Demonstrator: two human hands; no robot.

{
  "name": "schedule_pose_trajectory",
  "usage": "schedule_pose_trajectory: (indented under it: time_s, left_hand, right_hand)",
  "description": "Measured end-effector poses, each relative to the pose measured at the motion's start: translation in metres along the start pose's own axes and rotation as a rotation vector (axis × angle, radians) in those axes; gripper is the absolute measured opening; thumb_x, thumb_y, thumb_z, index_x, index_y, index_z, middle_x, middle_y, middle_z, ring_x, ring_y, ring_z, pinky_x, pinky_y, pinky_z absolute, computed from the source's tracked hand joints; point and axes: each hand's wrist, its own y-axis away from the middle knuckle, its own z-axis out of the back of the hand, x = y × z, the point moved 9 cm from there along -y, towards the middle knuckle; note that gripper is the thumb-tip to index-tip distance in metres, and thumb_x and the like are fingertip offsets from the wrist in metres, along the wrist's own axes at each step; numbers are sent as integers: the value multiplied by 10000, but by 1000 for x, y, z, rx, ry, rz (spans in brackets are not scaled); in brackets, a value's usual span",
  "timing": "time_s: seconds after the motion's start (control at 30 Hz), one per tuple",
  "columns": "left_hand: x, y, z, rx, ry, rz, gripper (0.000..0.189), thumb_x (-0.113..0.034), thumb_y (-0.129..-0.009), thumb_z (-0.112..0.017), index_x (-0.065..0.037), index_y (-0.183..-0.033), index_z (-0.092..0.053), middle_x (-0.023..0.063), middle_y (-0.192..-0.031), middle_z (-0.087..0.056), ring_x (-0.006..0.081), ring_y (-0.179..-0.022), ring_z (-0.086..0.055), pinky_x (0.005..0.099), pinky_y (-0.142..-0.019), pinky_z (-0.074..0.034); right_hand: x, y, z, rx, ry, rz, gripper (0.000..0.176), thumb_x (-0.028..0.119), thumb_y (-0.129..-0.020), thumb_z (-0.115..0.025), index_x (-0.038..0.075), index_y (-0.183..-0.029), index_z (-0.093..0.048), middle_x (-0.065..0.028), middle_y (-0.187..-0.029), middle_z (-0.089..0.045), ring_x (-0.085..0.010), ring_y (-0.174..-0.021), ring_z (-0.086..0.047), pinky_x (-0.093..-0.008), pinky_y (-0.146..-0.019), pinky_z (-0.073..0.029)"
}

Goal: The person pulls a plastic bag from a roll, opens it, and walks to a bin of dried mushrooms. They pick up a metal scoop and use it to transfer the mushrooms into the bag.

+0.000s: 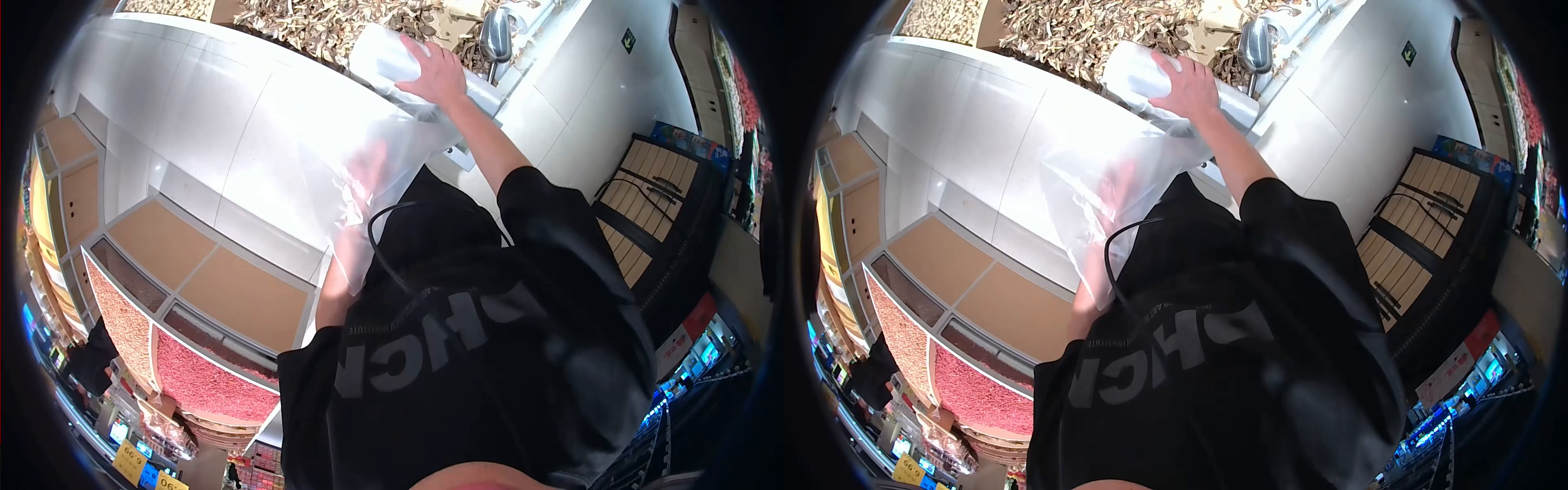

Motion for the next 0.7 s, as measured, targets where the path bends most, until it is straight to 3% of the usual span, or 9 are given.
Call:
schedule_pose_trajectory:
  time_s: [0.1, 0.2, 0.23, 0.37, 0.47, 0.5, 0.6, 0.7]
  left_hand:
    - [4, 3, -16, -4, 9, -2, 317, -263, -933, -546, 9, -1094, -559, 64, -911, -588, 117, -831, -558, 277, -703, -470]
    - [6, 29, -12, -44, 87, -6, 311, -255, -935, -545, 10, -1098, -556, 63, -919, -586, 115, -836, -555, 274, -705, -469]
    - [7, 44, -7, -61, 126, -6, 309, -253, -936, -545, 10, -1099, -555, 63, -922, -585, 115, -837, -554, 274, -706, -469]
    - [25, 136, 23, -119, 312, 127, 302, -243, -938, -543, 10, -1104, -552, 61, -933, -582, 113, -843, -551, 270, -709, -468]
    - [51, 205, 48, -206, 433, 283, 297, -235, -940, -542, 10, -1108, -550, 60, -942, -580, 112, -847, -548, 268, -711, -468]
    - [60, 224, 59, -268, 473, 340, 295, -233, -941, -541, 10, -1109, -549, 59, -944, -579, 112, -848, -547, 267, -712, -467]
    - [74, 250, 90, -470, 567, 426, 290, -225, -943, -540, 10, -1113, -546, 58, -953, -577, 110, -853, -544, 264, -715, -467]
    - [80, 251, 105, -759, 783, 517, 268, -196, -946, -541, 10, -1116, -542, 52, -942, -577, 99, -831, -539, 250, -702, -462]
  right_hand:
    - [1, 3, -1, -68, 24, 19, 903, 600, -670, -670, 374, -1439, -252, -141, -1271, -478, -320, -1149, -488, -414, -1007, -350]
    - [2, 5, 3, 69, 21, -34, 909, 596, -654, -689, 321, -1430, -305, -153, -1341, -437, -319, -1203, -452, -414, -1032, -333]
    - [2, 5, 2, 24, 53, -15, 889, 591, -641, -699, 288, -1407, -365, -153, -1288, -486, -317, -1157, -491, -416, -990, -375]
    - [0, 10, 10, -125, -18, 56, 973, 635, -558, -730, 308, -1404, -377, -142, -1133, -584, -312, -1041, -569, -425, -908, -438]
    - [-1, 10, 7, -94, -40, 74, 1018, 700, -554, -703, 324, -1426, -334, -170, -1211, -536, -322, -1130, -519, -442, -957, -401]
    - [-2, 7, 3, 15, -86, 35, 1011, 745, -601, -649, 317, -1445, -292, -210, -1326, -441, -356, -1242, -418, -488, -1025, -331]
    - [4, 13, 32, -297, -87, 41, 971, 732, -640, -632, 294, -1442, -303, -208, -1312, -432, -388, -1257, -367, -457, -1062, -285]
    - [11, 52, 59, -272, -507, 7, 734, 562, -804, -600, 171, -1388, -390, -186, -1372, -410, -350, -1293, -355, -433, -1070, -295]
